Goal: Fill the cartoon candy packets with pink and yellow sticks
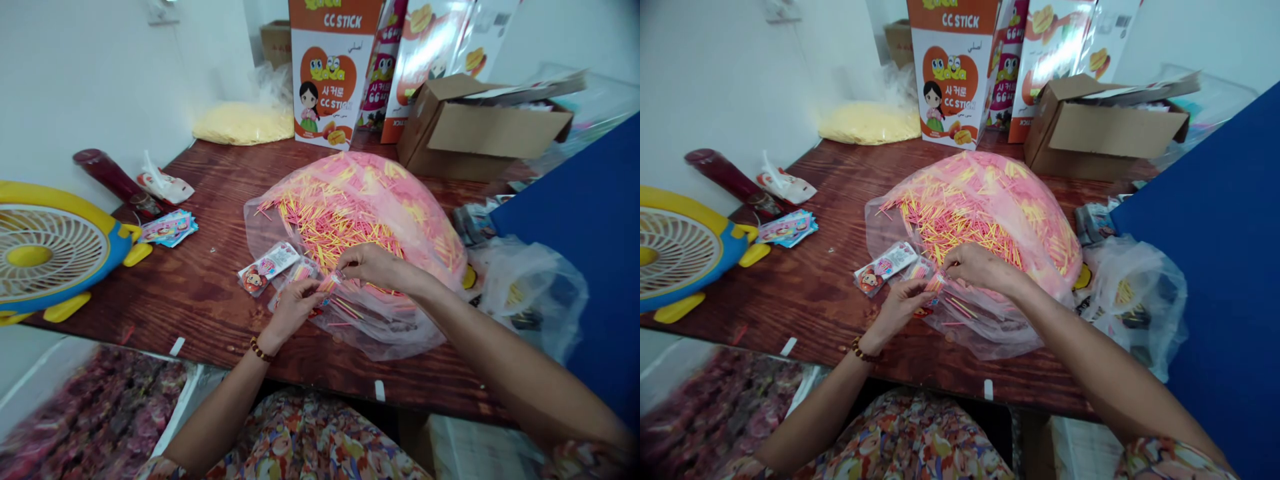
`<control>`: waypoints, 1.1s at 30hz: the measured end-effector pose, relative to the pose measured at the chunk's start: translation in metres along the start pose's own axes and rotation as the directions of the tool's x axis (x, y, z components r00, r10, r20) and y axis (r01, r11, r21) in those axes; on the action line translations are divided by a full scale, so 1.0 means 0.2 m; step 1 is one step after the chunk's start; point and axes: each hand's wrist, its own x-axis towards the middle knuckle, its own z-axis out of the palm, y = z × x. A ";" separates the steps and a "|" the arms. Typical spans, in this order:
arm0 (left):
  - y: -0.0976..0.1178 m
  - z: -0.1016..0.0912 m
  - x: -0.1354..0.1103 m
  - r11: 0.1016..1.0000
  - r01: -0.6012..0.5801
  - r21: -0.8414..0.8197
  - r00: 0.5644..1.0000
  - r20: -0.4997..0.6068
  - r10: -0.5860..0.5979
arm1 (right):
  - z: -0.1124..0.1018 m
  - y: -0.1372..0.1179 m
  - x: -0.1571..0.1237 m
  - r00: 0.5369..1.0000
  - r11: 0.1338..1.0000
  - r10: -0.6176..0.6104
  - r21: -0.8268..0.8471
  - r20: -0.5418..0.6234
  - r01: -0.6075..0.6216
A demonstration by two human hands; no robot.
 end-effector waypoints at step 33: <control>-0.03 -0.09 -0.02 0.922 0.237 -0.305 0.958 -0.085 -0.274 | 0.35 0.16 -0.01 0.877 0.789 0.281 0.614 -0.389 0.019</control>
